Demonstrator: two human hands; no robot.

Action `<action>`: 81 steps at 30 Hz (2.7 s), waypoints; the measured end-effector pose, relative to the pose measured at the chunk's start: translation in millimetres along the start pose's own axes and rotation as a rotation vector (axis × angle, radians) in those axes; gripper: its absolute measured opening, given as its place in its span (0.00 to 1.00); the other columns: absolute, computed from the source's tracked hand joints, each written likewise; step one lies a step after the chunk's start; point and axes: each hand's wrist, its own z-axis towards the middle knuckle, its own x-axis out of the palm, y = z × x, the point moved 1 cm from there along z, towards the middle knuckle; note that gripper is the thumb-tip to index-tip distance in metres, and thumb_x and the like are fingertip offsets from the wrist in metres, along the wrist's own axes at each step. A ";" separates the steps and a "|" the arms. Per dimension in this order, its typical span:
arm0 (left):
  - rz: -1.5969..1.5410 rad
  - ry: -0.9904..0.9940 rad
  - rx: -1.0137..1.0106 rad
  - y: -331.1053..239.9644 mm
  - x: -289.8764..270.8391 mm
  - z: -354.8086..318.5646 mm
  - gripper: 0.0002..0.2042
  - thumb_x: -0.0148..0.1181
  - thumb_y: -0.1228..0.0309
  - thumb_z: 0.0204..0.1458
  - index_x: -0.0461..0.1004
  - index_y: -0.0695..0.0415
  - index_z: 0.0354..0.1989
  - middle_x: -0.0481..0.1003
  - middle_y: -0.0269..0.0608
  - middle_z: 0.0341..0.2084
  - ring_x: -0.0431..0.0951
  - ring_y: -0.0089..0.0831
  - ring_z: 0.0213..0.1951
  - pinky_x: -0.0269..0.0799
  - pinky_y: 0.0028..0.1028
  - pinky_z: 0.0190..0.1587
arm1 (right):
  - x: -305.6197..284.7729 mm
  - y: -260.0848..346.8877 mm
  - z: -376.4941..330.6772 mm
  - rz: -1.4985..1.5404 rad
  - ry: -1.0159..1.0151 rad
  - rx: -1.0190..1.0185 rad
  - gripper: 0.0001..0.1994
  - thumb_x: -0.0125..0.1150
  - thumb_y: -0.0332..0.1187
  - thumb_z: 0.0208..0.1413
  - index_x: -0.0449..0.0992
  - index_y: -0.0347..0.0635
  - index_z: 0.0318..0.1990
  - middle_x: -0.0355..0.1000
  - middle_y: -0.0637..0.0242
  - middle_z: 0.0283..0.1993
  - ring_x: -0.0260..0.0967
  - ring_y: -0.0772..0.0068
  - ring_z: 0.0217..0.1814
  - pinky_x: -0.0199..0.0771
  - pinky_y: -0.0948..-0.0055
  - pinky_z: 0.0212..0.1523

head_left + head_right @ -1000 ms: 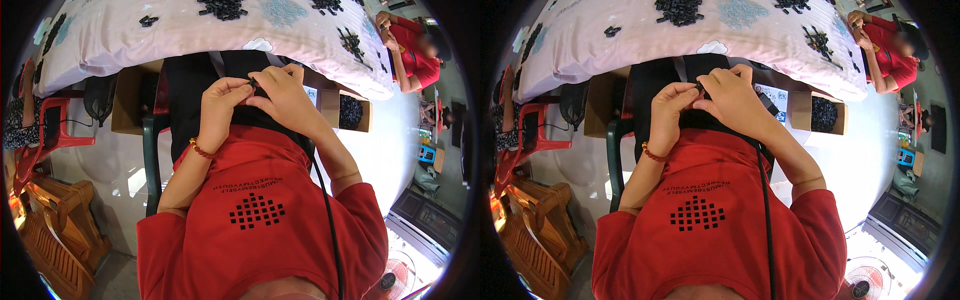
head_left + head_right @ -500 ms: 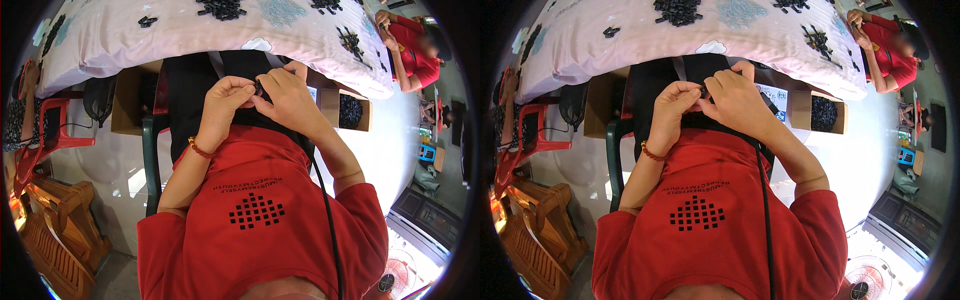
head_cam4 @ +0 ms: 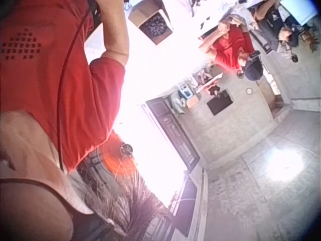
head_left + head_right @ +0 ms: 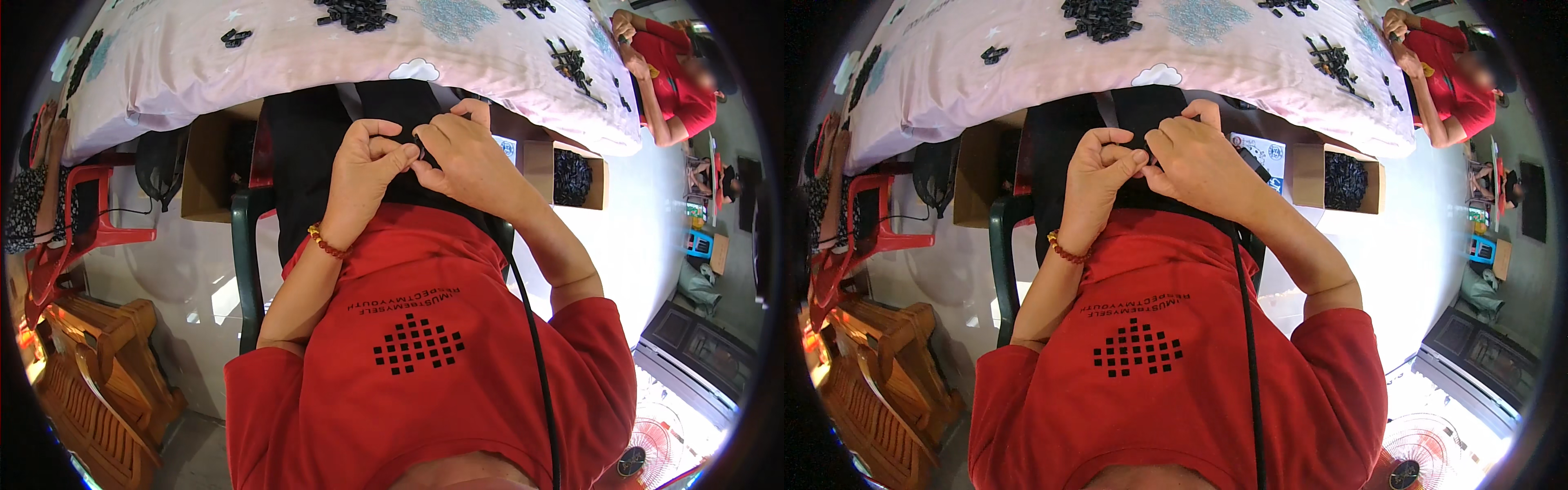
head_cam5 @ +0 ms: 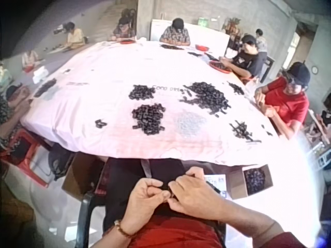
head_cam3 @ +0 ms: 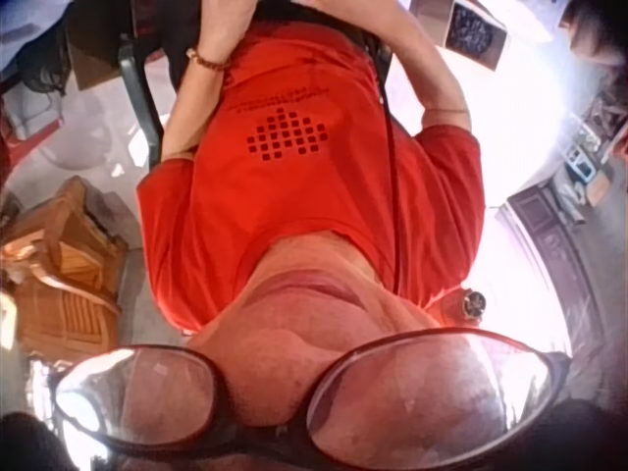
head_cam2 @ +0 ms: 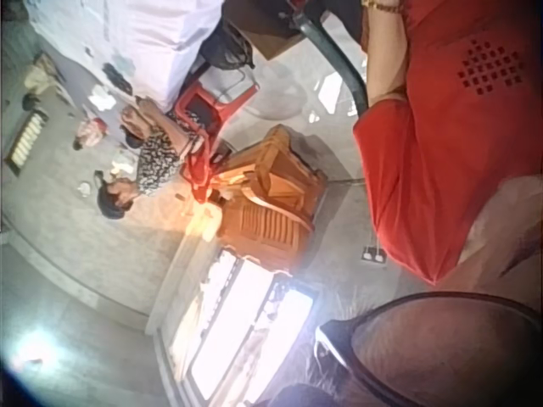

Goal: The person removes their glasses and sets them aside, then sorts small plastic parts on the table by hand. The person assembles pairs of plastic components together and arranges the pieces into piles across the table.

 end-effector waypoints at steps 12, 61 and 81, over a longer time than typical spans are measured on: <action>0.067 -0.025 -0.072 -0.8 -1.7 -6.0 0.16 0.66 0.77 0.57 0.67 0.66 0.50 0.77 0.34 0.26 0.76 0.18 0.31 0.74 0.19 0.38 | 3.9 3.4 -1.5 0.008 -0.055 -0.032 0.12 0.69 0.37 0.47 0.71 0.42 0.28 0.65 0.64 0.26 0.68 0.62 0.32 0.60 0.56 0.55; -0.347 0.061 -0.399 -51.9 -16.7 132.5 0.09 0.57 0.66 0.61 0.76 0.60 0.39 0.78 0.37 0.33 0.83 0.33 0.38 0.85 0.38 0.39 | 21.1 -103.9 20.2 0.139 -0.229 0.344 0.11 0.65 0.31 0.56 0.77 0.41 0.46 0.73 0.62 0.33 0.70 0.54 0.34 0.68 0.61 0.37; 1.709 0.088 0.516 -38.6 18.0 237.5 0.05 0.56 0.69 0.57 0.74 0.57 0.37 0.78 0.44 0.37 0.80 0.45 0.40 0.77 0.42 0.40 | 39.7 -126.1 23.7 0.052 -0.343 0.325 0.11 0.60 0.25 0.46 0.76 0.41 0.40 0.70 0.61 0.33 0.71 0.56 0.36 0.70 0.62 0.38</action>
